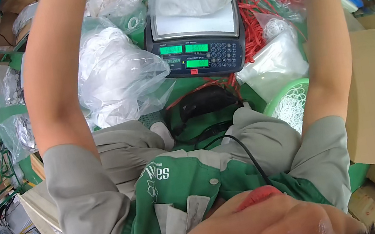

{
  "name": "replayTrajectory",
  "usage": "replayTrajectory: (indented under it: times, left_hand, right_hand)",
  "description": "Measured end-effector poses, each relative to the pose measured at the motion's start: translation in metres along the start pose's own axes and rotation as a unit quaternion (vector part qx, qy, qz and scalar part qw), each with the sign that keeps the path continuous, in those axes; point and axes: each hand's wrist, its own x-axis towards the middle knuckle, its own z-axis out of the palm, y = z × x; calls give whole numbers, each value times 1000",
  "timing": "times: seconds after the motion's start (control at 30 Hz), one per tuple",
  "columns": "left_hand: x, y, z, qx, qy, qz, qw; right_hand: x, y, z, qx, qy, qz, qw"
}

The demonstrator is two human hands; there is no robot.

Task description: Weighing white rubber rings on a digital scale and placing them into plastic bags for packaging.

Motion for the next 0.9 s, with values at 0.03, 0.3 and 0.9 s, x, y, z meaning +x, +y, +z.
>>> replayTrajectory:
  times: [0.03,0.3,0.9]
  left_hand:
    - [-5,9,-4,55,-18,-40,998]
    - [10,-71,26,48,4,55,997]
    - [-36,-15,21,55,-65,-63,994]
  right_hand:
    - [-13,-18,-2,-10,1,4,1000]
    - [-37,58,31,-113,-44,83,989]
    - [-121,51,-56,130,37,173,976]
